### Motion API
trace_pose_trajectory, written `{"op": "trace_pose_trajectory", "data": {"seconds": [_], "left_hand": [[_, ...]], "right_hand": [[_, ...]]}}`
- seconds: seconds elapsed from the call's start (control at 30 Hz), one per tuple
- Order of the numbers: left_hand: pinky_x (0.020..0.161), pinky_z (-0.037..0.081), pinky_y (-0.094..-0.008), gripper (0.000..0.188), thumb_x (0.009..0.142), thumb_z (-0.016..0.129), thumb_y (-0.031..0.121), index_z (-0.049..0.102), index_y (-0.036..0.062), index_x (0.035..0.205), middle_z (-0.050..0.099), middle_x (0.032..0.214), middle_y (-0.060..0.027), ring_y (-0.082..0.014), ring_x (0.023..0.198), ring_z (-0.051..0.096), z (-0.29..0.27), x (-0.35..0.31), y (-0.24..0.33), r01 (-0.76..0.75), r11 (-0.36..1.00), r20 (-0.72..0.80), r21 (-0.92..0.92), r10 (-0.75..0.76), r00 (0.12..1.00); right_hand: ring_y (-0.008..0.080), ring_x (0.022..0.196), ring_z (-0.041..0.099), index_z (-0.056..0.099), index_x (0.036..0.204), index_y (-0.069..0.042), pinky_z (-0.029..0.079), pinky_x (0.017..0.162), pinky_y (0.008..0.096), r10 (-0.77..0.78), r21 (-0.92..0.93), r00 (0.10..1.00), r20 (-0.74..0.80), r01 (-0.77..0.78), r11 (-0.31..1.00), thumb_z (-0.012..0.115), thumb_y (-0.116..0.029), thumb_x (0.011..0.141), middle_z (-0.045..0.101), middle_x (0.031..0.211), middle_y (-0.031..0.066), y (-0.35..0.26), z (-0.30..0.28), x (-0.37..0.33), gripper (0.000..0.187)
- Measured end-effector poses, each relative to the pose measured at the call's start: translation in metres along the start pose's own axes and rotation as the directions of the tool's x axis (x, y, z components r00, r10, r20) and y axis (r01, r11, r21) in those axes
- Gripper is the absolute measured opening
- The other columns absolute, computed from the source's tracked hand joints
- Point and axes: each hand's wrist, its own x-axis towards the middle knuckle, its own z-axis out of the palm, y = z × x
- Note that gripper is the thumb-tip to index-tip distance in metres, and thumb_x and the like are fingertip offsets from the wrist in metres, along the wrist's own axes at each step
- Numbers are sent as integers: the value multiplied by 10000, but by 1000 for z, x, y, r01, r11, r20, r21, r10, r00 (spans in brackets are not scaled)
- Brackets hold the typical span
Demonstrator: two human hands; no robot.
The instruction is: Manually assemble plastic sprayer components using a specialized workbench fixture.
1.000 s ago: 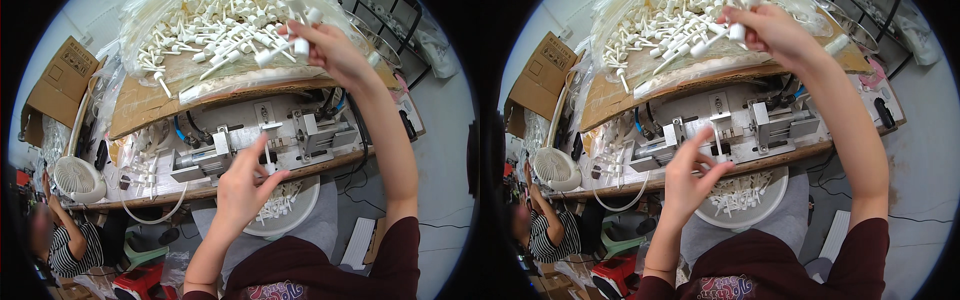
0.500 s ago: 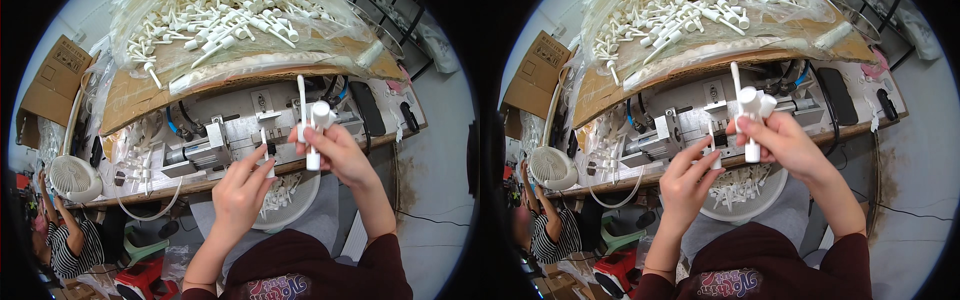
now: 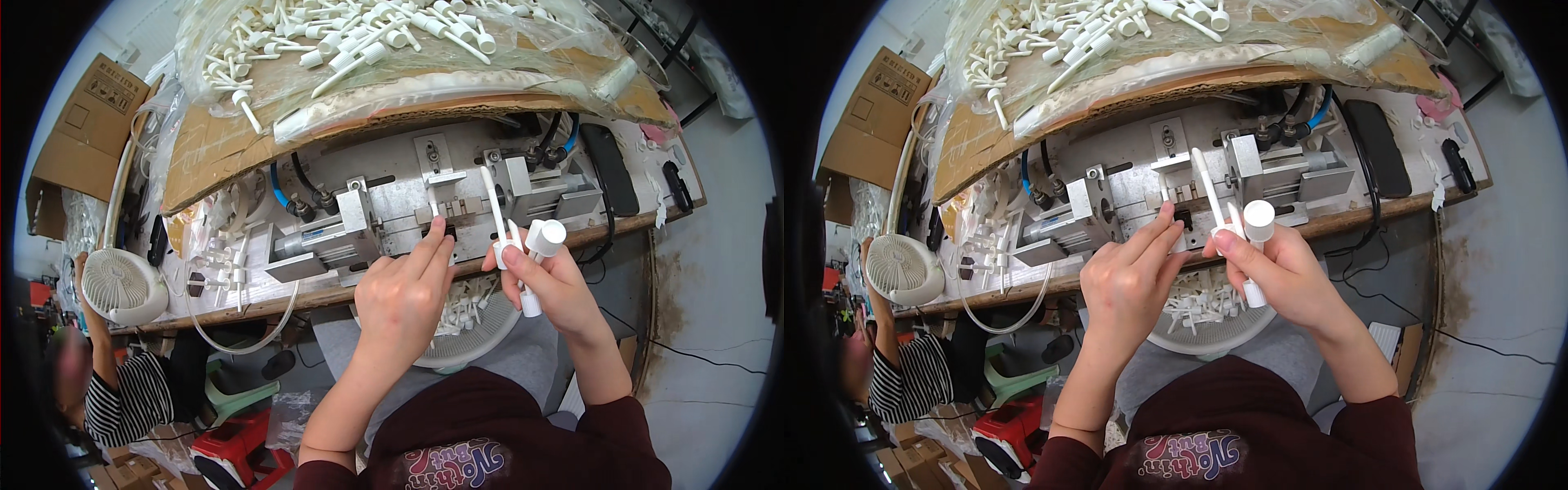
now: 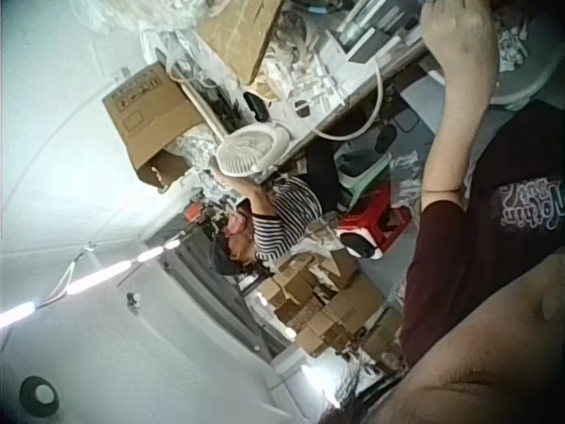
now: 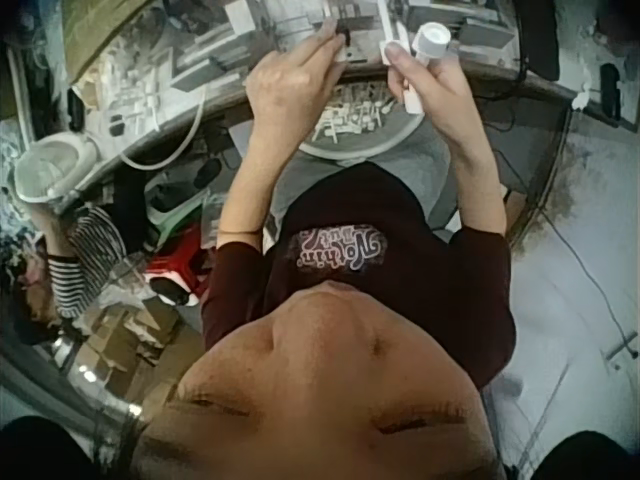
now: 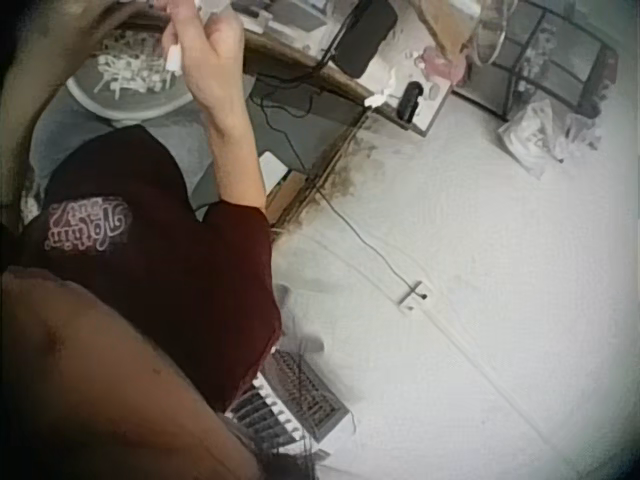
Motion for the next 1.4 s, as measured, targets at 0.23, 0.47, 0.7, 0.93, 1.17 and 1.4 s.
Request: {"op": "trace_pose_trajectory", "data": {"seconds": [0.23, 0.47, 0.7, 0.93, 1.17, 1.4], "left_hand": [[661, 543, -313, 301, 719, 803, 87, 706, 39, 999, 682, 928, -74, -225, 759, 672, -12, -6, 7, -71, 870, -62, -488, 47, 997], [662, 538, -293, 295, 684, 824, 73, 725, 22, 957, 716, 1016, -85, -215, 781, 670, -10, -10, 0, -27, 955, -139, -294, -15, 990], [602, 488, -282, 275, 718, 804, 106, 739, 54, 980, 736, 1095, -56, -168, 682, 660, 2, -4, -4, -54, 999, -36, 6, 54, 998], [589, 492, -284, 265, 713, 807, 112, 740, 69, 966, 735, 1094, -38, -180, 630, 649, -1, 1, -5, -40, 999, 7, 10, 39, 999], [678, 504, -331, 240, 870, 679, 131, 671, 10, 1076, 693, 1035, -149, -242, 813, 682, -66, -11, 42, 273, 242, 228, -931, -200, 953], [901, 515, -596, 410, 1031, 497, 305, 581, 33, 1326, 669, 1087, -319, -460, 977, 683, -129, -39, 107, 52, -444, 187, -895, -267, 945]], "right_hand": [[28, 625, 530, 699, 1014, -22, 401, 564, 219, -28, -150, 993, 117, 45, 988, 662, -236, 967, 604, 704, -34, 4, 14, -7, 223], [35, 591, 525, 675, 950, -17, 399, 562, 209, 44, -55, 998, 46, -41, 998, 575, -236, 1017, 594, 658, -14, 12, 5, -2, 250], [62, 534, 533, 639, 845, -15, 410, 565, 221, -13, 57, 1000, -20, 14, 998, 495, -240, 1046, 581, 588, 14, 11, 7, -5, 335], [43, 488, 509, 666, 841, -35, 384, 510, 229, 41, -159, 997, 58, -31, 987, 558, -215, 1013, 549, 544, -21, 10, 6, -14, 271], [43, 473, 500, 666, 839, -39, 375, 480, 238, 37, -223, 999, -21, -41, 974, 589, -185, 984, 527, 521, -25, 10, -3, -22, 219], [82, 570, 567, 703, 938, -39, 435, 543, 264, -21, -211, 996, 92, 40, 977, 607, -113, 925, 608, 623, 23, 5, 7, -25, 122]]}}
